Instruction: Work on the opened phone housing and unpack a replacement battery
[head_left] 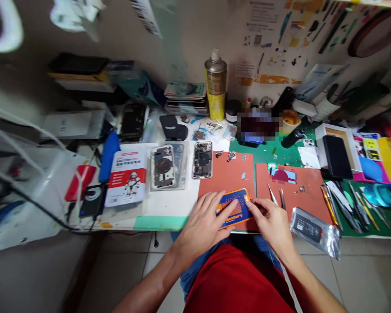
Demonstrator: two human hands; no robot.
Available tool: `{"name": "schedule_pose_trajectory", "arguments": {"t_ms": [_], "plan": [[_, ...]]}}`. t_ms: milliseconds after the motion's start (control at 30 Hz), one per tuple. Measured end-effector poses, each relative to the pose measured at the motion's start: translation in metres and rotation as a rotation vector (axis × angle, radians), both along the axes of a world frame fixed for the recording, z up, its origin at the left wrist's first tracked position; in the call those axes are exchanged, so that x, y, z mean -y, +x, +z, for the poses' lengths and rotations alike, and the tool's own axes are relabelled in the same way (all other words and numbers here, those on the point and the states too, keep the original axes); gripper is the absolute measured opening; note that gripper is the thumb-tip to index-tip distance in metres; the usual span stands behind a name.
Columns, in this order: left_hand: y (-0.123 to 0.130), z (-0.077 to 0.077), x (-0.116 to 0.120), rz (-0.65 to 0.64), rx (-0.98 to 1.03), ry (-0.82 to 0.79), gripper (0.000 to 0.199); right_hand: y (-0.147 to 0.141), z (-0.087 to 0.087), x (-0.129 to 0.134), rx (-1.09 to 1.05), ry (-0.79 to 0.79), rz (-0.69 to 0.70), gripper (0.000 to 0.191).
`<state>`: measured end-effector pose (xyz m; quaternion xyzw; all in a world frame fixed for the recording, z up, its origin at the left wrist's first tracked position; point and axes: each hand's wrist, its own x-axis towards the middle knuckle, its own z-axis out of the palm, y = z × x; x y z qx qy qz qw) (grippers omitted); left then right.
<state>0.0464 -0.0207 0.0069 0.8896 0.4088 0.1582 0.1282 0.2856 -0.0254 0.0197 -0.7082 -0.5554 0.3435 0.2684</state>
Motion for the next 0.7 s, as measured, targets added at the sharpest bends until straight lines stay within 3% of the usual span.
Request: {"name": "schedule_pose_trajectory", "arguments": {"t_ms": [267, 400, 567, 700], "plan": [[0.004, 0.000, -0.003, 0.015, -0.038, -0.035, 0.069, 0.007, -0.022, 0.006, 0.029, -0.007, -0.065, 0.052], [0.005, 0.004, 0.000, 0.022, -0.045, -0.053, 0.070, 0.005, -0.021, 0.013, -0.015, -0.045, -0.115, 0.056], [-0.011, 0.036, 0.005, 0.100, 0.046, 0.001, 0.065, 0.001, -0.004, 0.036, -0.232, 0.026, -0.278, 0.059], [-0.057, 0.070, 0.002, 0.379, 0.116, 0.009, 0.063, 0.006, -0.001, 0.056, -0.204, 0.107, -0.220, 0.053]]}}
